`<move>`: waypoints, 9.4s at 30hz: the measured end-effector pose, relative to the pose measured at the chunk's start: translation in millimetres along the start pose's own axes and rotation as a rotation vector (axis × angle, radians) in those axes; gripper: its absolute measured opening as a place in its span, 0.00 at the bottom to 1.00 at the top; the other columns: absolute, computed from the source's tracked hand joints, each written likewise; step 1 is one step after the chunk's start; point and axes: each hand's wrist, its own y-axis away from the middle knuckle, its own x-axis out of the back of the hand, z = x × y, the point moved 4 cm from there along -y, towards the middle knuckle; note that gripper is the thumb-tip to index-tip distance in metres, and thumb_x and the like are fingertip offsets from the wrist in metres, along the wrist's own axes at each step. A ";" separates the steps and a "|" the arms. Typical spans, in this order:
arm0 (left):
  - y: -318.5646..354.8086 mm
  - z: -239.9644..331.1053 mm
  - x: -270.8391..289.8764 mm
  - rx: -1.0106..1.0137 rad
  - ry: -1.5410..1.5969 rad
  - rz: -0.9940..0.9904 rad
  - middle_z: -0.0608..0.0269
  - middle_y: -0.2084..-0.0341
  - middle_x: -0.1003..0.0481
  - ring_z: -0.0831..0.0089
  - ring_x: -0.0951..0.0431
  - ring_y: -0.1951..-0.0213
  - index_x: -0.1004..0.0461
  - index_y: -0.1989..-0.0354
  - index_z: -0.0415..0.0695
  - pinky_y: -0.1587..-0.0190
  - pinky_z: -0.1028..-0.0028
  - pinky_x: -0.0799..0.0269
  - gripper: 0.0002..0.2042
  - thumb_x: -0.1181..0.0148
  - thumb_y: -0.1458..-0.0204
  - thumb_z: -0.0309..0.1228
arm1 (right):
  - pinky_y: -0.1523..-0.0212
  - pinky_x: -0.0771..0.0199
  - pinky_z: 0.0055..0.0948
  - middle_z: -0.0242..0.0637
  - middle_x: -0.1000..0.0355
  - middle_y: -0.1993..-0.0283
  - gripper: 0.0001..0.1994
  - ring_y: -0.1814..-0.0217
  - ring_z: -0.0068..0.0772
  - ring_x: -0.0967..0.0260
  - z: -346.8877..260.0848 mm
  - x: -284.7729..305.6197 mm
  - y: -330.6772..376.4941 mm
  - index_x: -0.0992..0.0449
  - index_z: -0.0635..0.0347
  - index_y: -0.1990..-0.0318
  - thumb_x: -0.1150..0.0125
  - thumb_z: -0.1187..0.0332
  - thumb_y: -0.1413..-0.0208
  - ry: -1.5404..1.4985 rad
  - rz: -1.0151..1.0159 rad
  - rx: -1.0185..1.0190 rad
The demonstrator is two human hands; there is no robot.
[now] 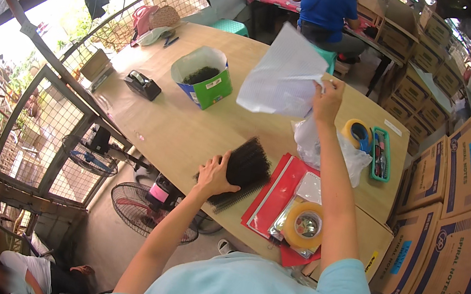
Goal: The person unpacks a white padded envelope on a table, removes a plastic bag containing black spiral notebook coils, and places the coils on the table. They then handle a roll of tape and a tape dispenser.
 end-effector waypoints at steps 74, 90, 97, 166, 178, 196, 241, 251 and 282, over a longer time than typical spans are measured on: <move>-0.7 272.4 81.6 -0.975 1.367 -0.152 0.44 0.36 0.53 0.50 0.50 0.36 0.57 0.33 0.46 0.37 0.60 0.52 0.58 0.29 0.71 0.56 | 0.72 0.48 0.28 0.27 0.53 0.85 0.28 0.80 0.23 0.54 -101.9 214.8 -5.3 0.48 0.53 0.85 0.64 0.43 0.39 -0.936 0.274 -0.122; 49.5 236.6 154.3 -0.749 0.969 0.846 0.57 0.80 0.31 0.69 0.32 0.81 0.34 0.81 0.40 0.72 0.73 0.32 0.18 0.27 0.72 0.31 | 0.40 0.43 0.32 0.38 0.37 0.46 0.18 0.42 0.31 0.41 -150.7 205.4 124.6 0.37 0.61 0.47 0.65 0.59 0.35 -1.303 0.118 -0.855; 93.0 264.1 138.9 -0.912 0.983 0.688 0.56 0.79 0.37 0.64 0.33 0.79 0.34 0.83 0.44 0.77 0.67 0.36 0.14 0.30 0.70 0.31 | 0.40 0.44 0.47 0.49 0.41 0.42 0.46 0.38 0.46 0.43 -172.6 225.5 107.6 0.50 0.52 0.34 0.65 0.28 0.53 -1.946 -0.422 -1.119; 42.7 244.3 63.3 -0.982 0.984 0.282 0.55 0.70 0.29 0.63 0.26 0.66 0.30 0.59 0.43 0.68 0.69 0.30 0.16 0.38 0.59 0.27 | 0.79 0.37 0.22 0.22 0.37 0.80 0.19 0.81 0.19 0.39 -7.9 146.1 218.8 0.32 0.49 0.73 0.47 0.44 0.46 -1.076 -0.268 -0.997; -186.1 324.4 -78.5 -0.048 0.340 -0.124 0.44 0.68 0.28 0.46 0.26 0.59 0.28 0.62 0.36 0.59 0.57 0.29 0.28 0.43 0.53 0.54 | 0.87 0.43 0.25 0.28 0.32 0.81 0.23 0.89 0.29 0.39 123.6 278.2 179.7 0.28 0.46 0.71 0.52 0.37 0.48 -1.297 0.178 -1.603; -44.0 278.0 26.6 -0.479 0.482 0.206 0.45 0.34 0.60 0.46 0.43 0.40 0.59 0.34 0.37 0.51 0.66 0.30 0.41 0.57 0.65 0.14 | 0.67 0.26 0.31 0.39 0.30 0.65 0.18 0.67 0.30 0.31 140.8 69.9 135.4 0.28 0.62 0.56 0.45 0.55 0.44 -0.862 -0.732 -1.491; -99.5 331.8 -83.0 -0.435 0.493 -0.456 0.31 0.44 0.43 0.41 0.37 0.44 0.49 0.36 0.47 0.43 0.58 0.39 0.43 0.41 0.57 0.58 | 0.42 0.38 0.32 0.41 0.40 0.39 0.31 0.39 0.39 0.40 207.7 293.1 133.0 0.40 0.58 0.39 0.39 0.56 0.49 -1.011 -0.608 -1.298; -71.3 382.4 -94.1 -0.411 1.140 -1.016 0.38 0.45 0.40 0.56 0.40 0.40 0.44 0.43 0.38 0.43 0.62 0.38 0.29 0.40 0.53 0.33 | 0.32 0.63 0.38 0.48 0.44 0.36 0.27 0.30 0.50 0.61 240.7 233.5 112.8 0.38 0.50 0.38 0.43 0.62 0.48 -0.102 -1.223 -0.540; -245.5 276.7 -112.6 -0.408 -0.051 0.352 0.65 0.65 0.32 0.68 0.33 0.55 0.28 0.65 0.46 0.54 0.58 0.40 0.18 0.35 0.62 0.41 | 0.44 0.38 0.34 0.52 0.40 0.49 0.20 0.46 0.53 0.36 219.1 142.8 77.4 0.22 0.48 0.57 0.48 0.81 0.57 0.021 -1.275 -0.348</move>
